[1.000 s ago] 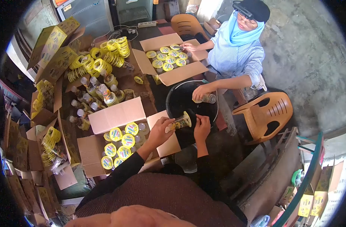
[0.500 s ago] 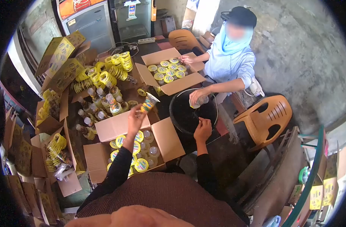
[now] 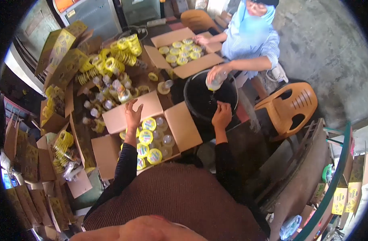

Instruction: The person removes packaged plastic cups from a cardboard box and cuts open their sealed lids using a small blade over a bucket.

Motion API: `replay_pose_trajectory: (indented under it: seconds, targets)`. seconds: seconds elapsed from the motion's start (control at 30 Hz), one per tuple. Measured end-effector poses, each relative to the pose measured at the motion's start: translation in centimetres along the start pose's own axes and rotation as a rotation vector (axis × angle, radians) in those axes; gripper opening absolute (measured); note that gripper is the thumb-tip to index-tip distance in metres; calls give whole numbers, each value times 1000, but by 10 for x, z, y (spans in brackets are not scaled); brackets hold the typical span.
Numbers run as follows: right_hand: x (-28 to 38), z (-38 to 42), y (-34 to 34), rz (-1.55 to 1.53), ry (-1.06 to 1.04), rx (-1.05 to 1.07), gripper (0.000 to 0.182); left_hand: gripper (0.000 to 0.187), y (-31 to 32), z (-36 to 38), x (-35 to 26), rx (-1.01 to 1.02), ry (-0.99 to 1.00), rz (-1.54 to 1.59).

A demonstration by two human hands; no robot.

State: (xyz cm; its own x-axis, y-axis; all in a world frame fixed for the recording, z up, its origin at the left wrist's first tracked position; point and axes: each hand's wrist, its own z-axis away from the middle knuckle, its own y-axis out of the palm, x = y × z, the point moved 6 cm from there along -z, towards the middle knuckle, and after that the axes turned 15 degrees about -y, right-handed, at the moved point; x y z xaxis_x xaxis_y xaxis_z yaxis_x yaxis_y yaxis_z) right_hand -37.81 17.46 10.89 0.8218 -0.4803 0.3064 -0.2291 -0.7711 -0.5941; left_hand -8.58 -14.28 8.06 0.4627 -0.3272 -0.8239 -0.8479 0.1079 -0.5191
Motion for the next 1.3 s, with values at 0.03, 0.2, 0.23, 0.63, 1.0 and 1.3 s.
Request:
replay_pose_trajectory:
  seconds: [0.03, 0.2, 0.23, 0.63, 1.0, 1.3]
  targets:
    - [-1, 0, 2, 0, 11, 30, 9, 38, -6, 16, 5, -23, 71, -35]
    - [0, 1, 1, -8, 31, 27, 10, 36, -19, 78, 40, 176, 16, -210]
    - [-1, 2, 2, 2, 11, 27, 11, 37, -20, 89, 45, 150, 4, -220]
    - [-4, 2, 1, 14, 19, 44, 13, 58, 48, 159, 3, 485, 145, -376]
    - [-3, 1, -3, -13, 71, 46, 13, 57, 73, 166, 3, 591, 191, -568]
    - [-4, 3, -2, -1, 94, 56, 13, 51, 67, 165, 13, 562, 245, -447]
